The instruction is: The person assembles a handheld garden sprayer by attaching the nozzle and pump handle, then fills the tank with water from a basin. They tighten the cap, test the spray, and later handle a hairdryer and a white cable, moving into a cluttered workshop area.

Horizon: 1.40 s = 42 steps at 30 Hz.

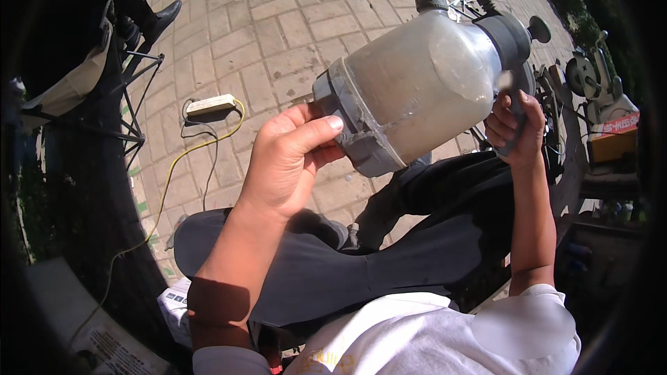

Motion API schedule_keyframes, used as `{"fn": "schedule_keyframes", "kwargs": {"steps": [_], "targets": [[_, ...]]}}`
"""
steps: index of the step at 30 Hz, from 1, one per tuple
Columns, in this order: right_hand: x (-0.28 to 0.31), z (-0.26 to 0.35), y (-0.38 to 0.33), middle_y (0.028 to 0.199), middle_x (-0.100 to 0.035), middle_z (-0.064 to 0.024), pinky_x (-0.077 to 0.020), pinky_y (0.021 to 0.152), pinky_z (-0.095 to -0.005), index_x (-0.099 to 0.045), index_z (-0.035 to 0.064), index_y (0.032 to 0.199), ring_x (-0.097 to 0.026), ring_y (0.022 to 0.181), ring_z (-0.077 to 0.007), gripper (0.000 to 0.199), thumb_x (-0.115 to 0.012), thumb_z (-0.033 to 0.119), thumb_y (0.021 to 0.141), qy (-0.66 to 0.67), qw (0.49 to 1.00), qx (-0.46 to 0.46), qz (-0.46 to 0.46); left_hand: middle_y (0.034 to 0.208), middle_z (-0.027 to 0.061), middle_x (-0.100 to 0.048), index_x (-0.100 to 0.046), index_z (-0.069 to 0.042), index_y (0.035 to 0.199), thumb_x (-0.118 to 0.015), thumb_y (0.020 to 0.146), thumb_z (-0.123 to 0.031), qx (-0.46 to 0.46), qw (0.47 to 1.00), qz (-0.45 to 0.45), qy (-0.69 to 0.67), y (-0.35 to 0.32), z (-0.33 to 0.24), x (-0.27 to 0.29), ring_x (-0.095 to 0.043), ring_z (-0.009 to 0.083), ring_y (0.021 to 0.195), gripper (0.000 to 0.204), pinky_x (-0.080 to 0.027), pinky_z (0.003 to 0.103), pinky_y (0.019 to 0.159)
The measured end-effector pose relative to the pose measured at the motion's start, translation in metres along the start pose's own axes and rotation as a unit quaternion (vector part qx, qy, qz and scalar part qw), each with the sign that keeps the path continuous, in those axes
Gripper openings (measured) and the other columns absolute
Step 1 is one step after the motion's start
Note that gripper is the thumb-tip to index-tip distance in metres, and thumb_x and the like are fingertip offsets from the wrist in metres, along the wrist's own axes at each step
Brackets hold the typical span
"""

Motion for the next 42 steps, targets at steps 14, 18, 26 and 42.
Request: {"fn": "schedule_keyframes", "kwargs": {"steps": [14, 18, 26, 42], "targets": [[-0.0017, 0.0002, -0.0006, 0.058, -0.040, 0.0044, -0.0361, 0.042, -0.0241, -0.057, 0.0083, 0.088, -0.037, 0.046, -0.0076, 0.029, -0.050, 0.036, 0.095, -0.012, 1.000, 0.013, 0.020, 0.099, 0.0080, -0.067, -0.059, 0.002, 0.107, -0.064, 0.084, -0.012, -0.003, 1.000, -0.006, 0.014, -0.0026, -0.0009, -0.0005, -0.064, 0.0135, 0.088, 0.027, -0.052, 0.028, 0.081], [-0.0015, 0.0008, -0.0025, 0.058, -0.040, 0.0045, -0.0359, 0.042, -0.0240, -0.057, 0.0083, 0.087, -0.036, 0.046, -0.0074, 0.029, -0.050, 0.035, 0.094, -0.012, 1.000, 0.017, 0.014, 0.099, 0.0077, -0.066, -0.059, 0.003, 0.107, -0.064, 0.084, -0.012, -0.003, 1.000, -0.004, 0.014, -0.0031, -0.0014, -0.0024, -0.063, 0.0133, 0.088, 0.028, -0.052, 0.028, 0.081], [-0.0007, 0.0002, -0.0021, 0.058, -0.039, 0.0045, -0.0358, 0.042, -0.0241, -0.058, 0.0081, 0.087, -0.036, 0.046, -0.0073, 0.029, -0.050, 0.035, 0.094, -0.020, 0.999, 0.022, 0.021, 0.098, 0.0079, -0.066, -0.059, 0.003, 0.107, -0.064, 0.083, -0.011, -0.005, 1.000, -0.006, 0.010, -0.0039, -0.0007, -0.0009, -0.064, 0.0136, 0.086, 0.028, -0.052, 0.028, 0.081], [-0.0035, 0.0025, -0.0048, 0.058, -0.040, 0.0040, -0.0369, 0.042, -0.0247, -0.056, 0.0065, 0.088, -0.038, 0.046, -0.0079, 0.028, -0.050, 0.033, 0.095, -0.029, 0.998, 0.032, 0.034, 0.098, 0.0096, -0.067, -0.058, 0.005, 0.110, -0.063, 0.084, -0.012, -0.013, 0.999, -0.009, 0.032, -0.0055, -0.0019, -0.0040, -0.065, 0.0152, 0.086, 0.031, -0.053, 0.031, 0.082]]}}
Point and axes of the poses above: each hand's wrist, its own y-axis towards the middle knuckle, its own x-axis out of the back of the hand, z = x × y, the point moved 4 cm from there along y, towards the middle knuckle
